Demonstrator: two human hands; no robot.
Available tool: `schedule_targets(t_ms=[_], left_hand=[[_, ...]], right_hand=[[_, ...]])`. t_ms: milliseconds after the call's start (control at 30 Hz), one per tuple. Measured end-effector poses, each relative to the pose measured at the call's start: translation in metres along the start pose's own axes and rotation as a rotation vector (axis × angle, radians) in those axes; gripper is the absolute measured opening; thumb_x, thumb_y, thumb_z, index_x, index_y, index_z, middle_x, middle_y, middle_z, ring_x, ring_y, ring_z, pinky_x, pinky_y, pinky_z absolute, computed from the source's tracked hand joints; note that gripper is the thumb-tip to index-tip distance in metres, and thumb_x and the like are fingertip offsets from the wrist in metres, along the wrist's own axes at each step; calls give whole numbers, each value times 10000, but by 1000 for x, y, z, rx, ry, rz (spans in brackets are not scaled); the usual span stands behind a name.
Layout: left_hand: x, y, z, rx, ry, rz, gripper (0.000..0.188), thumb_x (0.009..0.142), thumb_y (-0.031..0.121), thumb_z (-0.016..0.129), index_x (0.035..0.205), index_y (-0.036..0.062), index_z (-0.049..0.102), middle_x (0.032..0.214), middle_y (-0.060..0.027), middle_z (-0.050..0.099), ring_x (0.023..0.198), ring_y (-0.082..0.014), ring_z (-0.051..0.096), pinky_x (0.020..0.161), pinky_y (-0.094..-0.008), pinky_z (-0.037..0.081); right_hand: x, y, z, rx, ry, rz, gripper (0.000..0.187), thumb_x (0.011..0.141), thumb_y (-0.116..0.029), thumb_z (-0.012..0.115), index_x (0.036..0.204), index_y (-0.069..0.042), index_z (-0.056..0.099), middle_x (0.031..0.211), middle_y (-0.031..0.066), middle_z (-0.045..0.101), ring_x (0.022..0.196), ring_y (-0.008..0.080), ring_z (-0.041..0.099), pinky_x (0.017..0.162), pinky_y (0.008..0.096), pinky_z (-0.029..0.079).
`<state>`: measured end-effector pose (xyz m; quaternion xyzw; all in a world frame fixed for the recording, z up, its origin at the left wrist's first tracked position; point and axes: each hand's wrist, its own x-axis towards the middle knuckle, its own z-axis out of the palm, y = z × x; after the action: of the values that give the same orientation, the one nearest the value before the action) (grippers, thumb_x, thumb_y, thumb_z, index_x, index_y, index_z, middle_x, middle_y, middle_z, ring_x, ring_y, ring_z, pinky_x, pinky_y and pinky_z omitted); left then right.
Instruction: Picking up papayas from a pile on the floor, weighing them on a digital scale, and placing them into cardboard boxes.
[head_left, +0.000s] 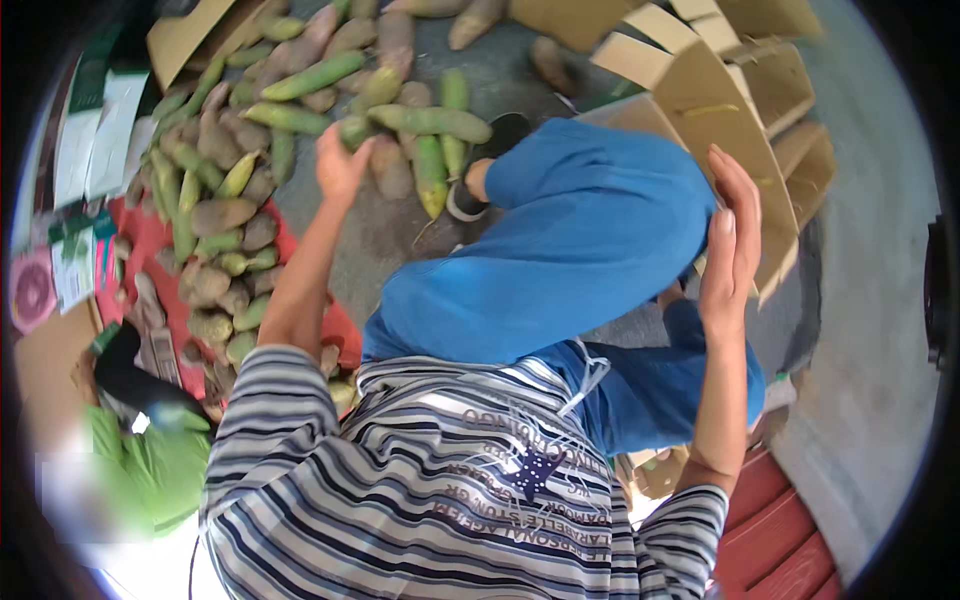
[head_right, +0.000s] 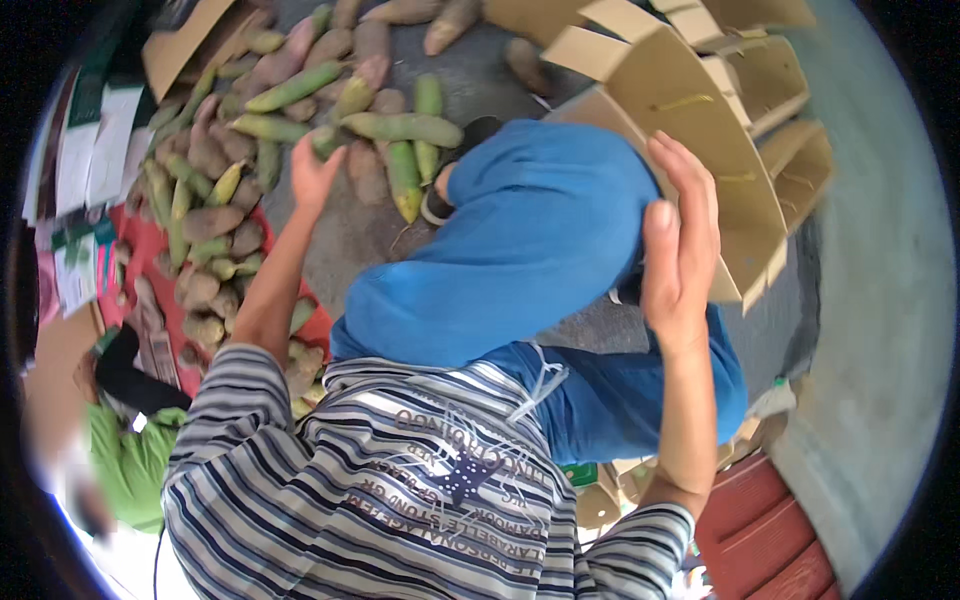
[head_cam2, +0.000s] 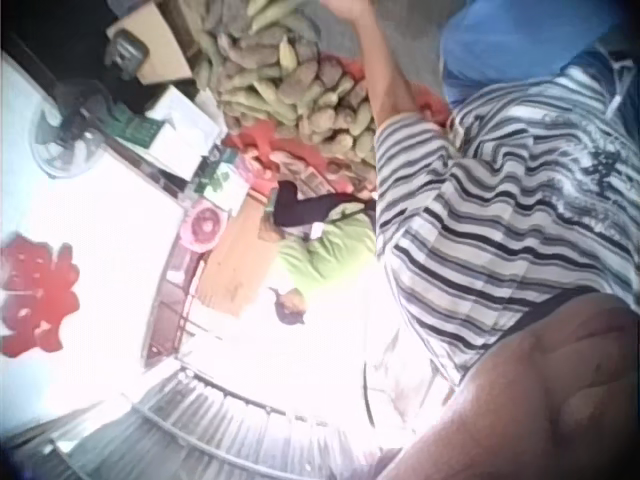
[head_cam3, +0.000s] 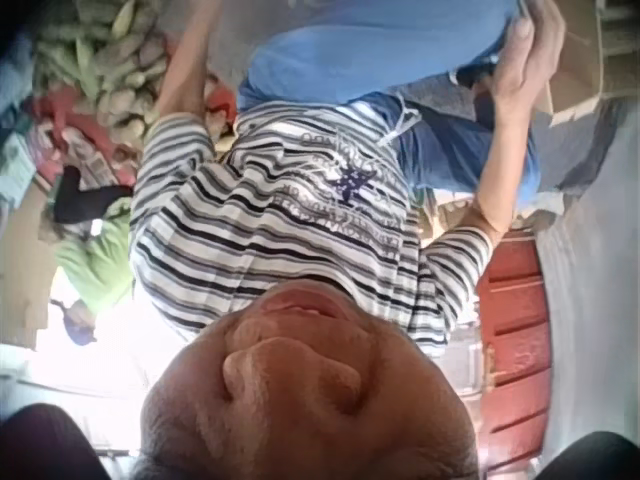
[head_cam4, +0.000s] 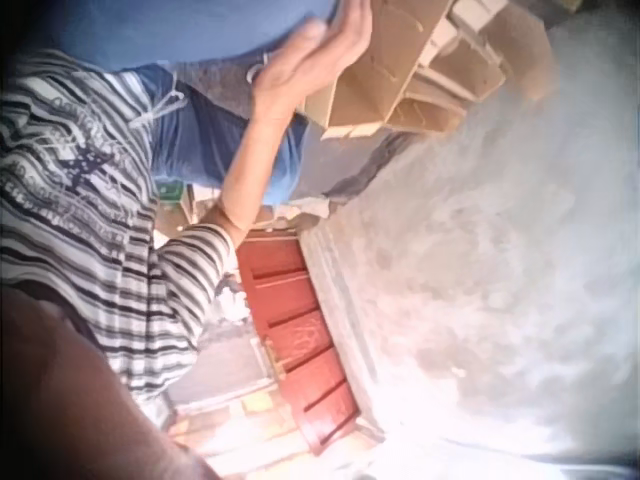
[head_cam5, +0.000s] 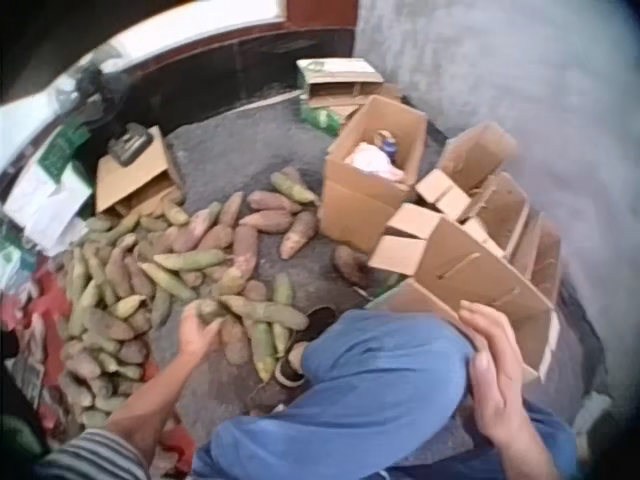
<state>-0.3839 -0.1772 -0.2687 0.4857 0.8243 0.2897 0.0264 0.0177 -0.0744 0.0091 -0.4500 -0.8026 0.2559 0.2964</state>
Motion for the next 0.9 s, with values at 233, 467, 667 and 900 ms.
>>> schedule_targets(t_ms=[233, 467, 667, 900], left_hand=[[27, 120, -55, -696, 26, -57, 394, 755, 111, 720, 1064, -23, 518, 1003, -88, 577, 912, -158, 557, 771, -285, 479], [63, 301, -77, -1127, -102, 368, 452, 737, 14, 714, 1129, -31, 495, 1065, -77, 571, 981, -151, 549, 835, -287, 460], [68, 397, -35, -590, -257, 886, 511, 692, 190, 745, 1128, 35, 530, 1069, -98, 591, 972, -225, 589, 836, -303, 461], [78, 405, 24, 21, -812, 946, 491, 765, 262, 688, 1167, 36, 521, 1075, -136, 573, 953, -250, 581, 805, -315, 467]], right_hand=[[-67, 108, -60, -562, -338, 351, 424, 809, -236, 604, 1170, -50, 484, 1059, 180, 579, 1011, 348, 541, 845, 412, 436], [-67, 151, -57, -653, -490, 294, 255, 774, -103, 549, 1027, -82, 572, 913, 169, 622, 894, 337, 594, 739, 425, 480], [-67, 158, -49, -640, -485, 242, 272, 761, -152, 601, 1003, -45, 541, 914, 152, 625, 885, 328, 596, 741, 420, 483], [-63, 149, -53, -593, -488, 251, 200, 790, -185, 575, 941, -54, 587, 850, 146, 643, 842, 315, 621, 710, 429, 494]])
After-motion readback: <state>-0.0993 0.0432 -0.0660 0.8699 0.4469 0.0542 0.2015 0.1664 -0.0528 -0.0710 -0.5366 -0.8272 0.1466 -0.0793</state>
